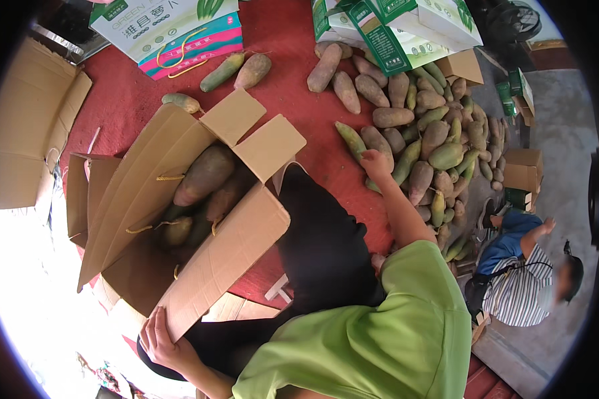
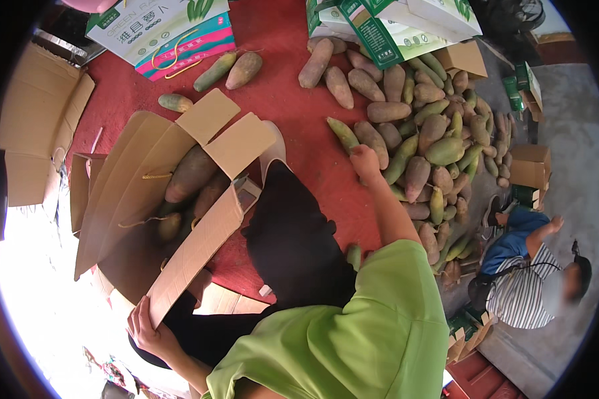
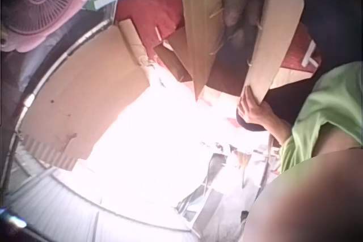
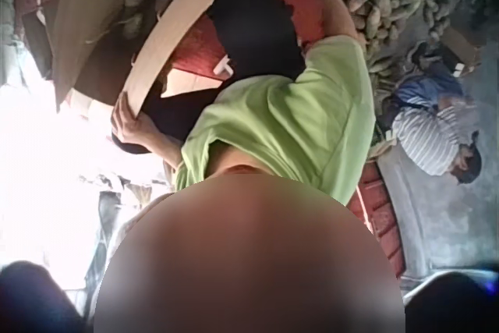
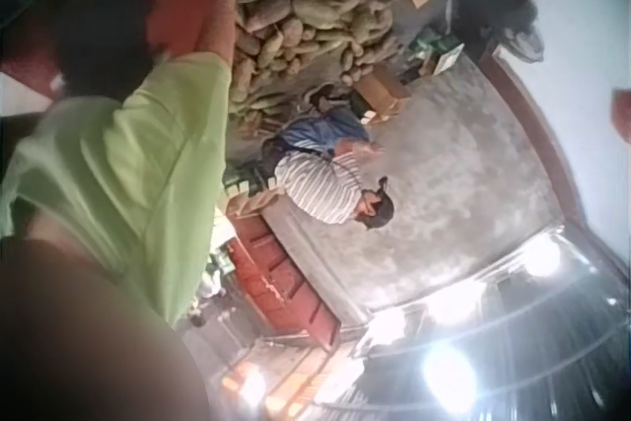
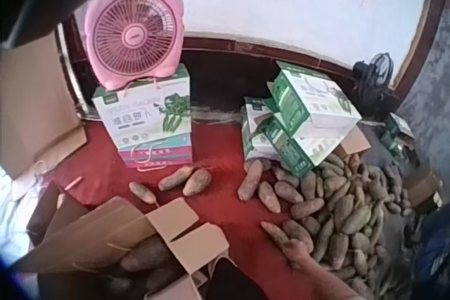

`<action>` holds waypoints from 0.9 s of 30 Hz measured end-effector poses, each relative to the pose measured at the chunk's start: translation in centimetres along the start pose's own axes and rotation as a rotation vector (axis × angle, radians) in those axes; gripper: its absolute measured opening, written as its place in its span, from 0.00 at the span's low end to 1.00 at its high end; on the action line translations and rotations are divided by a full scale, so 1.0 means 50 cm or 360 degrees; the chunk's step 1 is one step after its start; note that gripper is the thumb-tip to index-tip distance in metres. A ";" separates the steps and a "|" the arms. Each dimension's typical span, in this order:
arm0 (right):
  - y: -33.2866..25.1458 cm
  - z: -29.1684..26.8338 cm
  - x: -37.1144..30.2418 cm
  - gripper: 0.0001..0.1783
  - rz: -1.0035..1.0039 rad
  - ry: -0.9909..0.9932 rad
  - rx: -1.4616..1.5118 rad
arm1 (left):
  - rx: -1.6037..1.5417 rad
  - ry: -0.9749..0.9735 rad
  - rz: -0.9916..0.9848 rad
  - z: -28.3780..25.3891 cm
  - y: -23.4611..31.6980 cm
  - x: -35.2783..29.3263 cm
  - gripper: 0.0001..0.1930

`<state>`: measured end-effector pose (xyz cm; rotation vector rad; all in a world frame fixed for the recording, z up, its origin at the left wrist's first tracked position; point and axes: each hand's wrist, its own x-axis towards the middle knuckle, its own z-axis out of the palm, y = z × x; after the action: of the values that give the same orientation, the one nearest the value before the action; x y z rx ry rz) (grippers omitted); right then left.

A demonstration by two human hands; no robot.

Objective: Sort vegetables from a pile into cardboard boxes and weigh them on a scale.

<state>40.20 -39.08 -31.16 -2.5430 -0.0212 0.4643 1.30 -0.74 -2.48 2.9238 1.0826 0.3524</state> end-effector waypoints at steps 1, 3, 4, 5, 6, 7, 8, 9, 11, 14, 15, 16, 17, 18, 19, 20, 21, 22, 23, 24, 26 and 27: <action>0.021 0.015 0.000 0.17 -0.0007 -0.0016 0.0019 | -0.0007 -0.0001 -0.0004 -0.001 -0.002 -0.003 0.19; 0.043 0.037 -0.001 0.16 0.0078 0.0108 -0.0103 | 0.0008 0.0015 0.0001 -0.002 0.000 -0.005 0.17; 0.048 0.042 0.004 0.16 0.0057 0.0095 -0.0082 | -0.0002 0.0022 0.0007 -0.003 0.001 -0.005 0.16; 0.049 0.046 0.013 0.16 0.0065 0.0128 -0.0154 | -0.0004 0.0034 0.0034 -0.001 0.002 -0.004 0.17; 0.045 0.048 0.023 0.16 0.0073 0.0163 -0.0226 | 0.0020 0.0055 0.0019 0.000 0.002 -0.004 0.17; 0.039 0.049 0.036 0.16 0.0045 0.0152 -0.0207 | 0.0024 0.0056 0.0028 0.002 0.001 -0.006 0.17; 0.028 0.047 0.046 0.18 0.0026 0.0128 -0.0299 | 0.0029 0.0053 0.0035 0.001 0.001 -0.007 0.17; 0.017 0.047 0.057 0.20 0.0007 0.0106 -0.0393 | 0.0030 0.0054 0.0024 0.000 0.004 -0.006 0.16; -0.006 0.049 0.077 0.24 -0.0078 0.0084 -0.0451 | 0.0060 0.0062 0.0013 -0.002 0.010 -0.004 0.15; -0.013 0.070 0.114 0.31 -0.0197 0.0118 -0.0539 | 0.0048 0.0060 -0.0025 -0.001 0.011 -0.004 0.14; -0.014 0.077 0.124 0.33 -0.0239 0.0164 -0.0560 | 0.0045 0.0055 -0.0016 0.000 0.008 -0.005 0.14; -0.012 0.083 0.130 0.33 -0.0251 0.0164 -0.0558 | 0.0041 0.0050 -0.0006 0.002 0.006 -0.004 0.14; -0.041 0.090 0.122 0.35 -0.0132 0.0037 -0.0654 | 0.0066 0.0052 -0.0023 -0.002 0.007 -0.006 0.14; -0.070 0.088 0.117 0.37 -0.0009 -0.0077 -0.0757 | 0.0075 0.0040 -0.0020 -0.005 0.010 -0.002 0.14; -0.092 0.087 0.115 0.37 -0.0025 -0.0085 -0.0753 | 0.0082 0.0027 -0.0018 -0.006 0.012 0.000 0.13; -0.112 0.081 0.112 0.35 0.0046 -0.0102 -0.0861 | 0.0088 0.0032 -0.0027 -0.006 0.011 0.001 0.13; -0.125 0.083 0.112 0.33 0.0117 -0.0118 -0.0968 | 0.0092 0.0028 -0.0021 -0.005 0.010 0.002 0.13; -0.130 0.091 0.111 0.33 0.0103 -0.0121 -0.0969 | 0.0097 0.0023 -0.0015 -0.005 0.009 0.003 0.13; -0.129 0.097 0.109 0.29 0.0080 -0.0177 -0.1022 | 0.0098 0.0024 -0.0028 -0.006 0.012 0.004 0.13; -0.125 0.105 0.106 0.25 0.0056 -0.0232 -0.1076 | 0.0088 0.0018 -0.0033 -0.008 0.016 0.007 0.13; -0.093 0.141 0.103 0.21 -0.0031 -0.0205 -0.1155 | 0.0080 0.0015 -0.0049 -0.008 0.019 0.012 0.13; -0.089 0.155 0.095 0.17 -0.0113 -0.0182 -0.1226 | 0.0093 0.0021 -0.0028 -0.007 0.017 0.011 0.13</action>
<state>42.47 -30.76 -36.49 -3.2400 -0.4023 0.6694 2.15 -1.06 -1.96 2.9645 1.1387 0.3465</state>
